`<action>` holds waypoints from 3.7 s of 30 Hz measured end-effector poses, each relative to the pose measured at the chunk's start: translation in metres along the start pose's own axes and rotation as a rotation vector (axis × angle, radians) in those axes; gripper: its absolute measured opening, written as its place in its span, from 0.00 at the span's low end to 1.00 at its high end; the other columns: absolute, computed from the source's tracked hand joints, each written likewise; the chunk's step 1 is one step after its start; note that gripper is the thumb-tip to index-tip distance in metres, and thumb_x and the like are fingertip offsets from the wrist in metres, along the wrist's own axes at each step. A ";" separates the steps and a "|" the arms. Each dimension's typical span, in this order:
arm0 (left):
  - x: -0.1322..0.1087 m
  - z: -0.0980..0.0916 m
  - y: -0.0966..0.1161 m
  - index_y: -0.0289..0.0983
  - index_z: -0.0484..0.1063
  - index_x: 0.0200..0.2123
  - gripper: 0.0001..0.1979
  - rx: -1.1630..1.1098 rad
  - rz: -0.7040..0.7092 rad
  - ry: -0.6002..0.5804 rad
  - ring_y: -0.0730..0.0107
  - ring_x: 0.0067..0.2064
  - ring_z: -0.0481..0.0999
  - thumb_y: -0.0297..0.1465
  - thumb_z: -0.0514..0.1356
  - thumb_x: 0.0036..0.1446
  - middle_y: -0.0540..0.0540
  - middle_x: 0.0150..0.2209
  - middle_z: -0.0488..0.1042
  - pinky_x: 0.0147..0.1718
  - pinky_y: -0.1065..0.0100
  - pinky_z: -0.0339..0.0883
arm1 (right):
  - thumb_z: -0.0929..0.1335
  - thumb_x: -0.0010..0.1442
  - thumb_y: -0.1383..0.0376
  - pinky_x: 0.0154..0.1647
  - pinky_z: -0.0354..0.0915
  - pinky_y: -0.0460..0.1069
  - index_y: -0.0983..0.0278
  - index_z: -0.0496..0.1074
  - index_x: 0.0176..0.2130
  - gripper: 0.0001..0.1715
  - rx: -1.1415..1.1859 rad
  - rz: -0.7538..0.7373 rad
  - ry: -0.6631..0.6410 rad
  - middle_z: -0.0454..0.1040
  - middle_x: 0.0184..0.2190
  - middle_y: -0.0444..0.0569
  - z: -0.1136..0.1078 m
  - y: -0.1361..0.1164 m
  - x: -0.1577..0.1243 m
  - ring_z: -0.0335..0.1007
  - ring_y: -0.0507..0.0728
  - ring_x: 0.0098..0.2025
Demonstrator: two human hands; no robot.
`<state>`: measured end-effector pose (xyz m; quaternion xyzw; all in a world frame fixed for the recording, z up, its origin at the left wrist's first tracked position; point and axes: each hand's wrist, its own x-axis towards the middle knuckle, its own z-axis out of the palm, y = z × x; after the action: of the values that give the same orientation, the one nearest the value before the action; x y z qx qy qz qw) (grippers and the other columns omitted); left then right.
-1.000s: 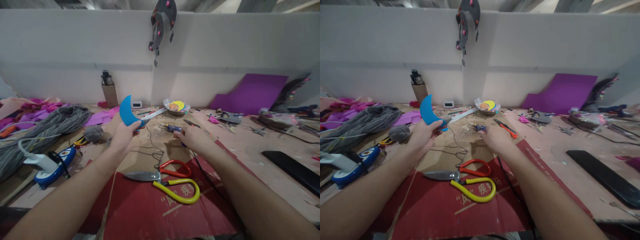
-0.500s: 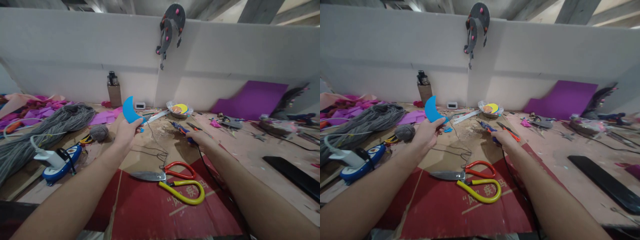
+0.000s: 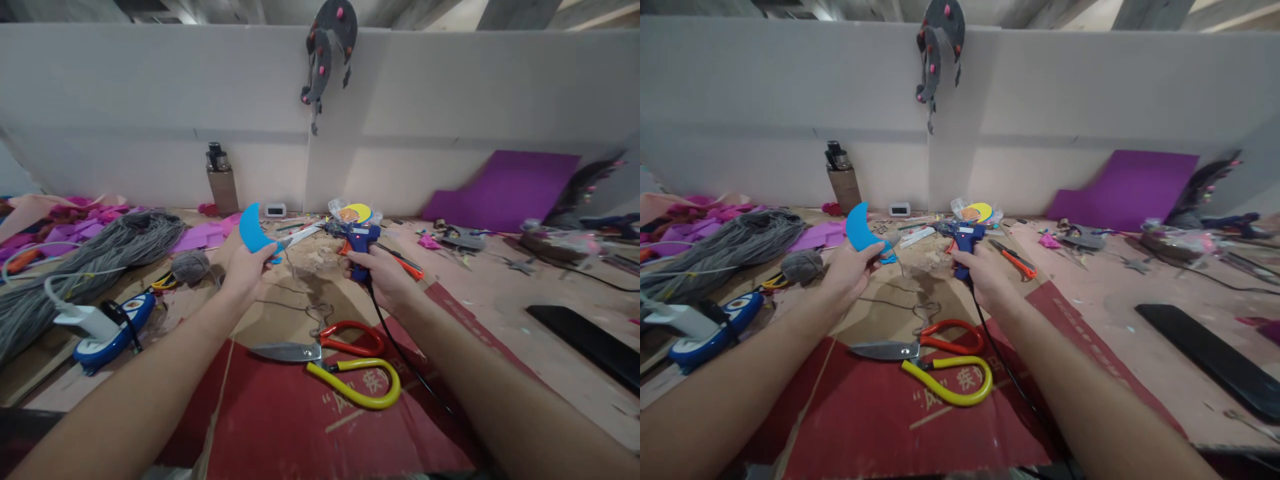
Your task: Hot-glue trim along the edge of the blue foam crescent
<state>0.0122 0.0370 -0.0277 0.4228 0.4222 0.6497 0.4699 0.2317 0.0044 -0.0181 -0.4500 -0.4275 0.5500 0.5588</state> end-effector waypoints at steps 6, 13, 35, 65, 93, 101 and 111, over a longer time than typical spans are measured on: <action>-0.003 0.004 0.005 0.35 0.68 0.24 0.15 0.002 -0.040 0.035 0.77 0.22 0.69 0.30 0.70 0.33 0.50 0.23 0.73 0.18 0.76 0.57 | 0.65 0.55 0.59 0.26 0.58 0.46 0.65 0.67 0.38 0.13 -0.416 -0.281 -0.114 0.65 0.23 0.41 0.010 -0.002 -0.018 0.59 0.49 0.24; -0.002 0.002 0.002 0.34 0.69 0.25 0.12 0.054 -0.013 0.023 0.76 0.22 0.68 0.30 0.68 0.35 0.50 0.23 0.72 0.19 0.75 0.57 | 0.62 0.60 0.60 0.41 0.63 0.52 0.65 0.66 0.45 0.16 -0.758 -0.501 -0.189 0.72 0.38 0.51 0.018 0.005 -0.027 0.67 0.57 0.38; -0.006 0.005 0.003 0.33 0.71 0.25 0.13 0.141 0.067 -0.011 0.75 0.22 0.68 0.34 0.69 0.38 0.48 0.22 0.73 0.20 0.74 0.57 | 0.61 0.61 0.62 0.49 0.65 0.55 0.66 0.62 0.53 0.22 -0.852 -0.506 -0.208 0.72 0.48 0.56 0.020 0.009 -0.026 0.69 0.61 0.49; -0.008 0.001 0.000 0.34 0.71 0.24 0.11 0.301 0.133 -0.022 0.76 0.22 0.66 0.35 0.67 0.42 0.47 0.23 0.73 0.22 0.73 0.59 | 0.62 0.61 0.63 0.46 0.65 0.54 0.67 0.64 0.51 0.20 -0.866 -0.513 -0.183 0.73 0.42 0.55 0.021 0.007 -0.027 0.69 0.59 0.42; -0.010 0.004 0.001 0.34 0.72 0.23 0.11 0.296 0.144 0.005 0.75 0.21 0.66 0.35 0.67 0.41 0.48 0.21 0.73 0.22 0.72 0.58 | 0.62 0.61 0.63 0.49 0.64 0.55 0.66 0.63 0.53 0.21 -0.875 -0.510 -0.169 0.73 0.46 0.56 0.020 0.008 -0.028 0.69 0.60 0.46; -0.009 0.003 0.003 0.35 0.71 0.23 0.10 0.287 0.160 0.022 0.75 0.21 0.65 0.34 0.67 0.42 0.48 0.21 0.72 0.23 0.72 0.59 | 0.62 0.60 0.63 0.49 0.64 0.56 0.67 0.63 0.54 0.22 -0.876 -0.495 -0.187 0.72 0.46 0.57 0.020 0.009 -0.027 0.68 0.62 0.47; -0.007 0.001 0.001 0.34 0.70 0.23 0.11 0.274 0.175 -0.004 0.75 0.22 0.66 0.35 0.67 0.42 0.48 0.23 0.72 0.23 0.72 0.60 | 0.62 0.61 0.63 0.49 0.64 0.56 0.67 0.63 0.54 0.22 -0.869 -0.502 -0.180 0.73 0.45 0.57 0.022 0.007 -0.029 0.69 0.61 0.45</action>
<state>0.0147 0.0301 -0.0278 0.5194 0.4673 0.6237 0.3505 0.2084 -0.0242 -0.0192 -0.4751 -0.7581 0.2068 0.3959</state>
